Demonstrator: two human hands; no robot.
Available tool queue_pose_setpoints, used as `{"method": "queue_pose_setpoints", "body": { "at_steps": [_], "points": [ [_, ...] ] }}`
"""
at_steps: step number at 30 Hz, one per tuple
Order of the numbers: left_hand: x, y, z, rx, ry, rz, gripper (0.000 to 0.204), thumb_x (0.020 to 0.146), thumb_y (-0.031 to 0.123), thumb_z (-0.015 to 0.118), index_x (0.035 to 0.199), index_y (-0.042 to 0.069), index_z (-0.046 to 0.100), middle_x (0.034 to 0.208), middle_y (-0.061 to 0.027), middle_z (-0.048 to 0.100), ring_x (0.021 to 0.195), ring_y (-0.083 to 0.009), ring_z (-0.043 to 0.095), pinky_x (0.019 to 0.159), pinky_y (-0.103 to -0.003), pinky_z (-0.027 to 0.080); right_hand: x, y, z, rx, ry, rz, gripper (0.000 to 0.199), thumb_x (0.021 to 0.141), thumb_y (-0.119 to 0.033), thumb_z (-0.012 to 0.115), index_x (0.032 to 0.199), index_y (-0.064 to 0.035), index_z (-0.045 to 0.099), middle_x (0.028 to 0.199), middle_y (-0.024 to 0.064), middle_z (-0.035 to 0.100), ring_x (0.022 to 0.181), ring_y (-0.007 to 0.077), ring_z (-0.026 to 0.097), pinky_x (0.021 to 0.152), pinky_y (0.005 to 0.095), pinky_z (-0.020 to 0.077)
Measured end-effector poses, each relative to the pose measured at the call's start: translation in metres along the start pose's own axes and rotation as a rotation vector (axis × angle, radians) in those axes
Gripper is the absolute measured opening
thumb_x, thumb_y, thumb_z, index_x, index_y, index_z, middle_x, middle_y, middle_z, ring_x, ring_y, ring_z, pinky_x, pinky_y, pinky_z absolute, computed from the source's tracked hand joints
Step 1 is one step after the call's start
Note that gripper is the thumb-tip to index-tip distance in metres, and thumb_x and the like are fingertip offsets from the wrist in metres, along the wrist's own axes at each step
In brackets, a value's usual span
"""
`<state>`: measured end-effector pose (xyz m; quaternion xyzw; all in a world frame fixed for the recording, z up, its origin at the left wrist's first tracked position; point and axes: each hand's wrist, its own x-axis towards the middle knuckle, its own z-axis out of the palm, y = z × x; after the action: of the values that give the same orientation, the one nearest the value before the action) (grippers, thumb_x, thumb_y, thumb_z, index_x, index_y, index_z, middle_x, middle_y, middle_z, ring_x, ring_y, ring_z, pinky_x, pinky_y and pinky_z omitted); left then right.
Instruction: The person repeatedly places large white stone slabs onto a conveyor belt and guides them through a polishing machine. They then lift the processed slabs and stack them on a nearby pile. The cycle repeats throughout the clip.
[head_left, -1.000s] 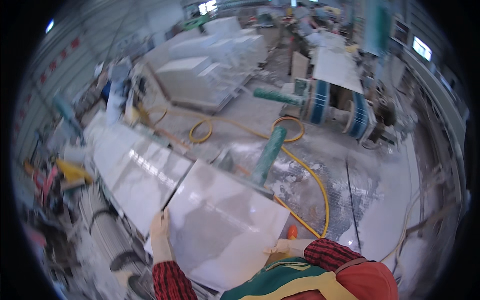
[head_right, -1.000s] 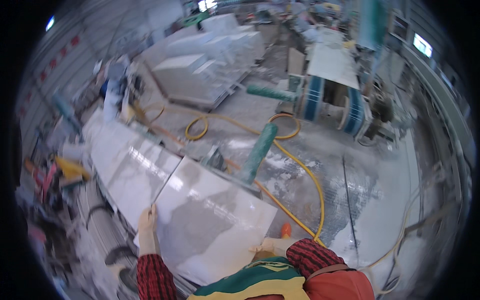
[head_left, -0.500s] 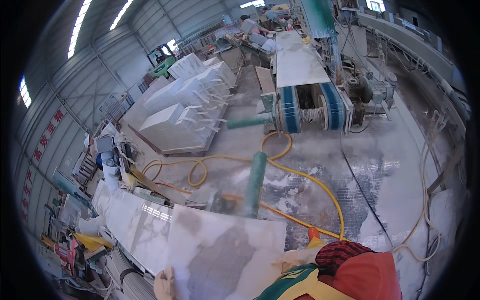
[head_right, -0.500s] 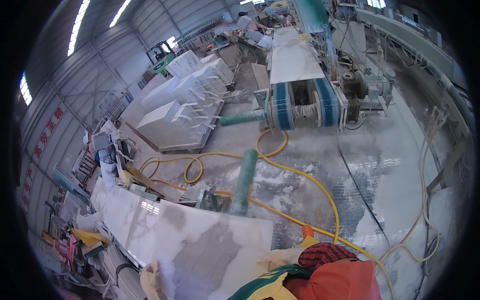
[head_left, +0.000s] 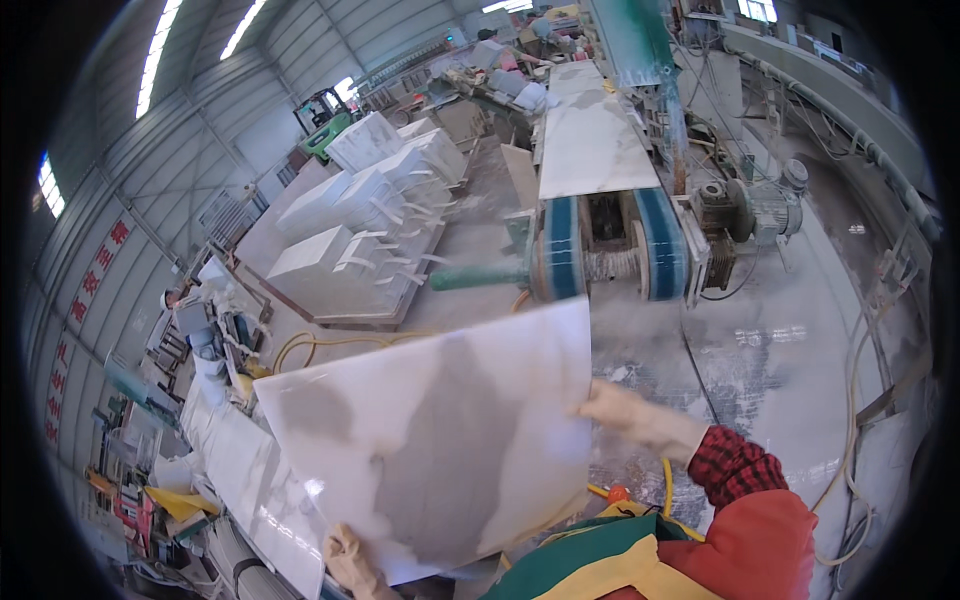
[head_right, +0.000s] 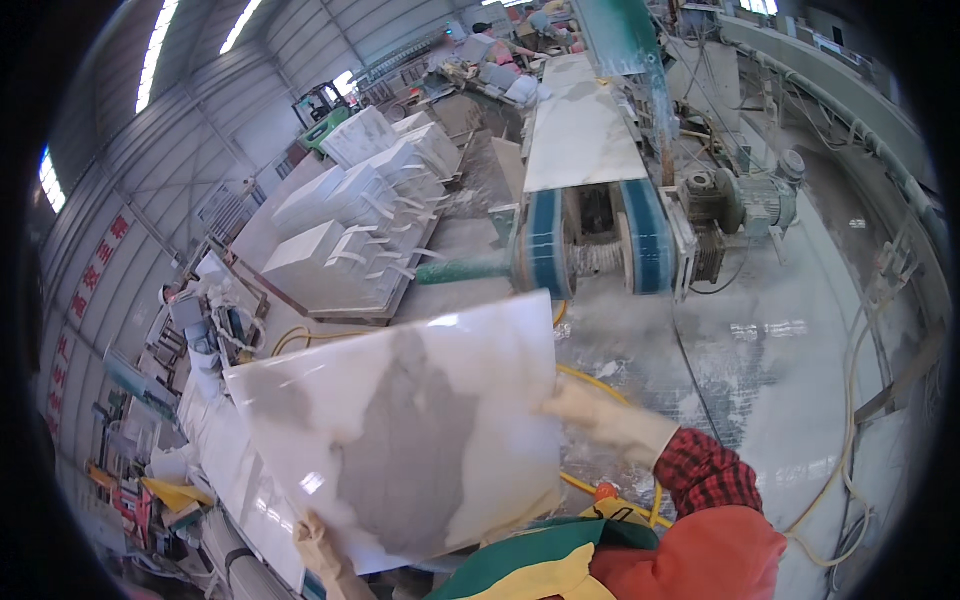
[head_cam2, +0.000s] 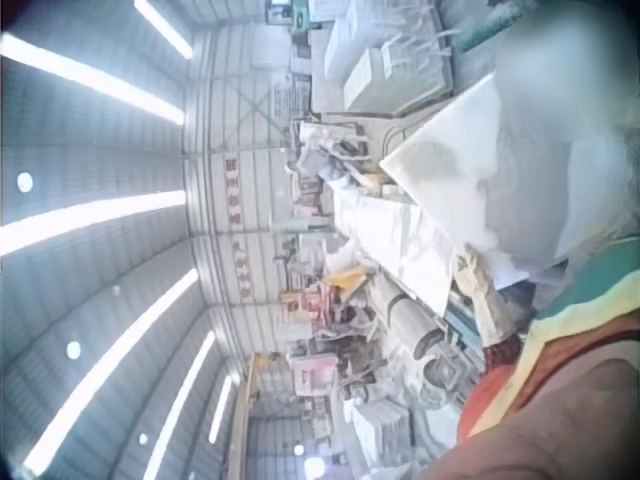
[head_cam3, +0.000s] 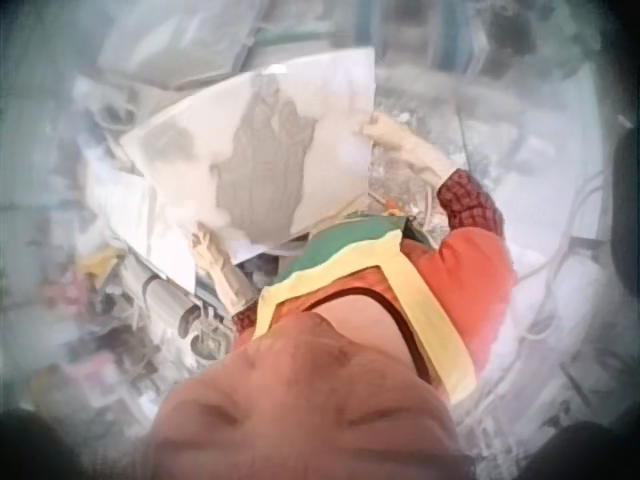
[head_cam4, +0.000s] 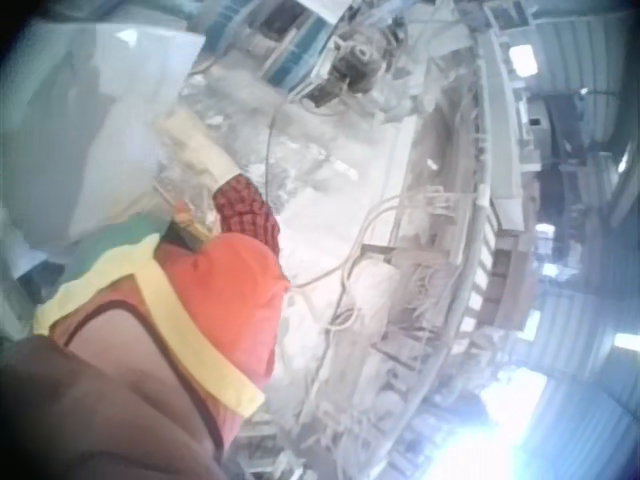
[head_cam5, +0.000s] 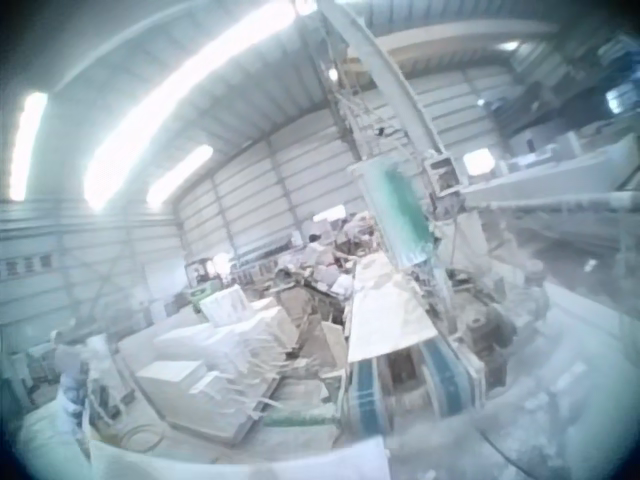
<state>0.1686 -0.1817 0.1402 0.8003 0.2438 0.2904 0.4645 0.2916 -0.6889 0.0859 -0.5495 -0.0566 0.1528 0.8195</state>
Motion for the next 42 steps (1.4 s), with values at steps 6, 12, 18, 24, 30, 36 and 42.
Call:
{"method": "queue_pose_setpoints", "body": {
  "at_steps": [6, 12, 18, 24, 30, 36, 42],
  "points": [
    [-0.022, 0.042, 0.175, -0.332, -0.197, -0.142, 0.046, 0.115, 0.048, 0.056, 0.103, 0.004, 0.067, 0.088, -0.0066, 0.069, 0.075, -0.0206, 0.063, 0.067, -0.038, 0.054, 0.020, -0.112, -0.099, -0.370, 0.327, -0.056, 0.049, 0.091, -0.024, 0.084, 0.133, -0.0027, 0.075, 0.118, 0.0101, 0.081, 0.103, 0.0187, 0.076, 0.092, 0.0348, 0.0606],
    [-0.033, 0.096, 0.291, -0.002, -0.369, -0.315, 0.055, 0.112, 0.053, 0.057, 0.099, 0.003, 0.075, 0.090, -0.0076, 0.076, 0.077, -0.0200, 0.070, 0.070, -0.036, 0.057, 0.025, -0.097, -0.191, -0.552, 0.632, 0.029, 0.036, 0.092, -0.017, 0.084, 0.125, -0.0022, 0.077, 0.111, 0.0058, 0.079, 0.095, 0.0156, 0.073, 0.084, 0.0323, 0.0593],
    [-0.029, 0.115, 0.409, 0.277, -0.648, -0.312, 0.066, 0.108, 0.064, 0.051, 0.129, 0.007, 0.079, 0.111, -0.0100, 0.082, 0.101, -0.0245, 0.076, 0.095, -0.039, 0.056, 0.037, -0.002, -0.330, -0.438, 0.702, -0.068, 0.042, 0.096, -0.013, 0.081, 0.136, -0.0031, 0.072, 0.114, 0.0065, 0.080, 0.100, 0.0173, 0.076, 0.088, 0.0345, 0.0612],
    [0.015, 0.083, 0.541, 0.382, -0.874, -0.224, 0.072, 0.107, 0.067, 0.043, 0.133, 0.009, 0.078, 0.120, -0.0157, 0.080, 0.115, -0.0342, 0.073, 0.103, -0.044, 0.052, 0.052, 0.010, -0.389, -0.695, 0.959, 0.215, 0.060, 0.098, -0.045, 0.078, 0.137, 0.0001, 0.069, 0.122, 0.0198, 0.078, 0.105, 0.0297, 0.078, 0.090, 0.0441, 0.0628],
    [0.053, 0.138, 0.606, 0.552, -1.057, -0.125, 0.072, 0.107, 0.065, 0.041, 0.142, 0.011, 0.072, 0.129, -0.0188, 0.077, 0.121, -0.0385, 0.071, 0.108, -0.047, 0.050, 0.095, -0.038, -0.393, -0.315, 1.144, 0.492, 0.070, 0.095, -0.047, 0.083, 0.137, 0.0053, 0.064, 0.126, 0.0229, 0.075, 0.103, 0.0321, 0.077, 0.086, 0.0456, 0.0635],
    [0.074, 0.156, 0.655, 0.582, -1.100, -0.189, 0.074, 0.107, 0.068, 0.042, 0.152, 0.014, 0.065, 0.140, -0.0166, 0.073, 0.128, -0.0381, 0.069, 0.112, -0.046, 0.049, 0.083, -0.030, -0.425, -1.012, 0.787, 0.215, 0.049, 0.100, -0.019, 0.072, 0.145, -0.0018, 0.063, 0.130, 0.0238, 0.072, 0.110, 0.0361, 0.074, 0.093, 0.0447, 0.0621],
    [0.090, 0.155, 0.690, 0.535, -1.090, -0.204, 0.071, 0.106, 0.068, 0.043, 0.151, 0.019, 0.066, 0.140, -0.0148, 0.074, 0.127, -0.0385, 0.069, 0.112, -0.046, 0.048, 0.099, -0.057, -0.426, -1.396, 0.687, 0.166, 0.071, 0.093, 0.015, 0.053, 0.154, -0.0194, 0.064, 0.137, 0.0279, 0.066, 0.128, 0.0420, 0.067, 0.108, 0.0432, 0.0571]
  ]
}}
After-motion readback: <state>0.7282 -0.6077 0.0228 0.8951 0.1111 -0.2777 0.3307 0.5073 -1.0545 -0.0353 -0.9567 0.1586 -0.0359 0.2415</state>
